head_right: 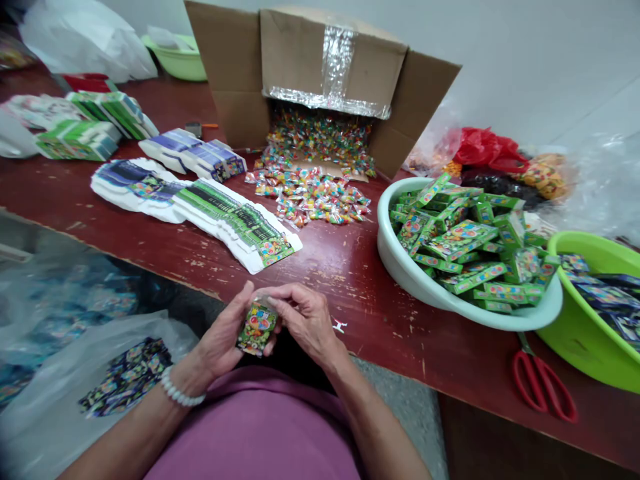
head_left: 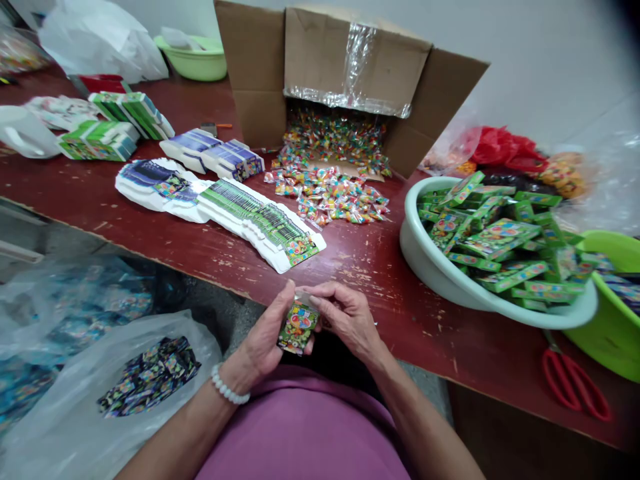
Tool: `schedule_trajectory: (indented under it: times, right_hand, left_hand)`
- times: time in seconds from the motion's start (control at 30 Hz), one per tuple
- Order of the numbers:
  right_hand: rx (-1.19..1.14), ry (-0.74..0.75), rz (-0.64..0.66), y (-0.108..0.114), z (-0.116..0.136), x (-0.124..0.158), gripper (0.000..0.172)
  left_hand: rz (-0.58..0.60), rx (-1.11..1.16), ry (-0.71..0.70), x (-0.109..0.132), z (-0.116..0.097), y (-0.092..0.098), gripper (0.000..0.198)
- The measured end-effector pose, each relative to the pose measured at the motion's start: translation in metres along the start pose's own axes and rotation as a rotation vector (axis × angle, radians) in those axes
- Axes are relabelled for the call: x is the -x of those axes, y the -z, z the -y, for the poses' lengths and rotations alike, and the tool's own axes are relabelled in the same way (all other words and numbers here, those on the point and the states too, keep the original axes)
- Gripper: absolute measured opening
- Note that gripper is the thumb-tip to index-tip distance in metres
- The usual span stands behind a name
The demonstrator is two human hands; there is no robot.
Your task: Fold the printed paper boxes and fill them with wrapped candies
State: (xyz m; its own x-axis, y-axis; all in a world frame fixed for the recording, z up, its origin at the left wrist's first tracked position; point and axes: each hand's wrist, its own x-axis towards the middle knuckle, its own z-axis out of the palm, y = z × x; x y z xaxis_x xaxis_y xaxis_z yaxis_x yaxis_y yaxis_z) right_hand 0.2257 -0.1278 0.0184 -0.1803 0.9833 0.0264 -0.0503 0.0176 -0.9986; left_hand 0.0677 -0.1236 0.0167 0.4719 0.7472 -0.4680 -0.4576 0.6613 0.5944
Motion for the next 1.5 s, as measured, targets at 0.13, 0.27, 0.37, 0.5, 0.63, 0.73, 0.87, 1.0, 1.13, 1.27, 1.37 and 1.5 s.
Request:
schedule_trajectory:
  times: [0.13,0.27,0.37,0.5,0.63,0.73,0.87,1.0,1.13,1.27,1.37,1.5]
  right_hand:
    - [0.119,0.046,0.043,0.002,0.003,0.004,0.023]
    - [0.111,-0.051,-0.065,0.002,-0.002,0.004,0.023]
    - [0.154,0.003,-0.031,0.005,-0.003,0.004,0.019]
    - [0.293,0.062,0.007,0.01,0.0,0.003,0.014]
    - [0.137,-0.042,0.048,0.012,0.003,0.001,0.014]
    - [0.039,-0.179,0.074,0.015,0.004,0.0,0.017]
    - [0.211,0.054,0.094,0.017,0.007,0.003,0.012]
    - [0.371,0.262,0.078,0.01,0.008,0.013,0.014]
    - [0.615,0.279,0.036,0.003,-0.001,0.021,0.052]
    - [0.656,0.185,-0.029,0.008,-0.002,0.018,0.05]
    - [0.489,0.121,-0.157,0.016,0.013,0.021,0.022]
    - [0.323,0.158,-0.441,0.054,0.059,0.034,0.016]
  left_hand:
    - [-0.019,0.068,0.033,-0.002,0.0,-0.003,0.036]
    - [-0.135,-0.07,-0.06,-0.003,0.003,-0.005,0.038]
    - [-0.17,-0.193,-0.14,-0.001,0.002,-0.006,0.043]
    - [-0.164,-0.288,-0.163,0.0,0.001,-0.007,0.049]
    - [-0.094,-0.263,-0.065,-0.003,0.007,-0.003,0.068]
    - [-0.064,-0.26,-0.006,-0.005,0.01,0.0,0.078]
    - [-0.115,-0.232,0.008,-0.003,0.005,-0.004,0.058]
    - [-0.182,-0.08,0.058,-0.002,-0.003,-0.011,0.035]
    - [-0.254,0.013,0.029,-0.008,0.0,-0.015,0.038]
    - [-0.29,-0.129,-0.018,-0.011,0.007,-0.026,0.045]
    - [-0.198,-0.228,-0.036,-0.01,0.008,-0.035,0.056]
    - [-0.153,-0.562,-0.223,-0.024,-0.008,-0.022,0.066]
